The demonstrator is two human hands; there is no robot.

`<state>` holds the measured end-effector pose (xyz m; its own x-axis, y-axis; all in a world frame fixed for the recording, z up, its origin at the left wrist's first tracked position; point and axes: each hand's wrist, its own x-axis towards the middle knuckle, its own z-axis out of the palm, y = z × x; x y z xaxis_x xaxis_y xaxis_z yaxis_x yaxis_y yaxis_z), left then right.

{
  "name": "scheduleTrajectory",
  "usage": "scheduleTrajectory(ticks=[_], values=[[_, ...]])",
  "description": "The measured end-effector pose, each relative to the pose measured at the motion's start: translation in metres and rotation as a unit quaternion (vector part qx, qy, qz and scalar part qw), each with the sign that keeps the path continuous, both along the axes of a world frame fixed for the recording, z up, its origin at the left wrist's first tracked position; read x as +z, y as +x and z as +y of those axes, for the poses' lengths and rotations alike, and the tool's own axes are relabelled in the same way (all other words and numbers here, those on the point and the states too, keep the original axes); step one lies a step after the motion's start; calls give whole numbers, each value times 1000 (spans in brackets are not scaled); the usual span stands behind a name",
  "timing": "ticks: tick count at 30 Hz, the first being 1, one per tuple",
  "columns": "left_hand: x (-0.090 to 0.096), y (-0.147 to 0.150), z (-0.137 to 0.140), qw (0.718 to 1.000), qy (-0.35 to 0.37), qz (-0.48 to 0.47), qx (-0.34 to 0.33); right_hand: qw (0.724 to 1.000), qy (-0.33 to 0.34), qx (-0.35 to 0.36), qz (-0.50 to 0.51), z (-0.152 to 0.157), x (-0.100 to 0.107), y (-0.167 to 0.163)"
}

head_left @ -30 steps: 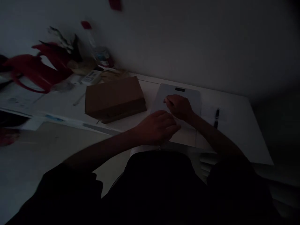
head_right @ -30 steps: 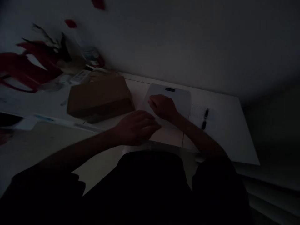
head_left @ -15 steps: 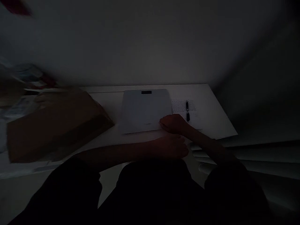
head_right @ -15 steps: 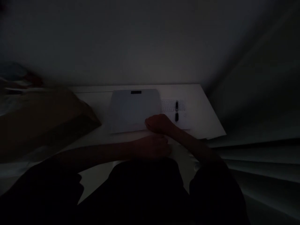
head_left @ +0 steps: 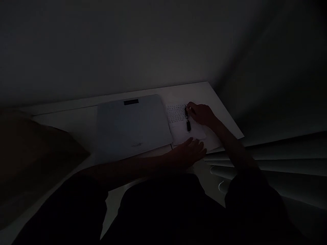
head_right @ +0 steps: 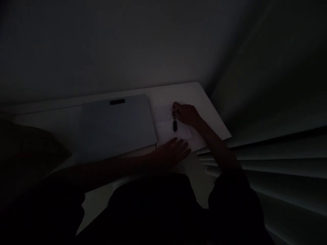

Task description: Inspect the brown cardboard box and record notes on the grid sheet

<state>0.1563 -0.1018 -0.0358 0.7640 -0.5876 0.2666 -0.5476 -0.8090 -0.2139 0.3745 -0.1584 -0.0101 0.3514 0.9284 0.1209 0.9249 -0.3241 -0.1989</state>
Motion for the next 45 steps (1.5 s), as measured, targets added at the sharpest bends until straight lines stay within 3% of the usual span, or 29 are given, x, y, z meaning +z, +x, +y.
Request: scheduleTrajectory(ticks=[7,16,21,28,33,36,40,45], values=[[-14,2,-2,997,-48,24,46,992,14,-3,123,6,-17,12],[-8,1,0,995,-61,61,50,997,-20,34,72,4,-20,0],[-5,3,0,992,-64,97,46,994,48,49,81,0,-14,2],[-6,3,1,992,-76,93,42,986,161,26,17,-5,-21,15],[-8,3,0,991,-77,97,52,971,237,-30,29,-2,-19,14],[-8,4,-1,989,-80,107,57,954,283,-59,77,1,-17,11],[-10,5,1,990,-90,102,46,912,340,-22,226,3,-19,8],[-10,6,2,986,-110,115,44,857,210,16,471,4,-25,6]])
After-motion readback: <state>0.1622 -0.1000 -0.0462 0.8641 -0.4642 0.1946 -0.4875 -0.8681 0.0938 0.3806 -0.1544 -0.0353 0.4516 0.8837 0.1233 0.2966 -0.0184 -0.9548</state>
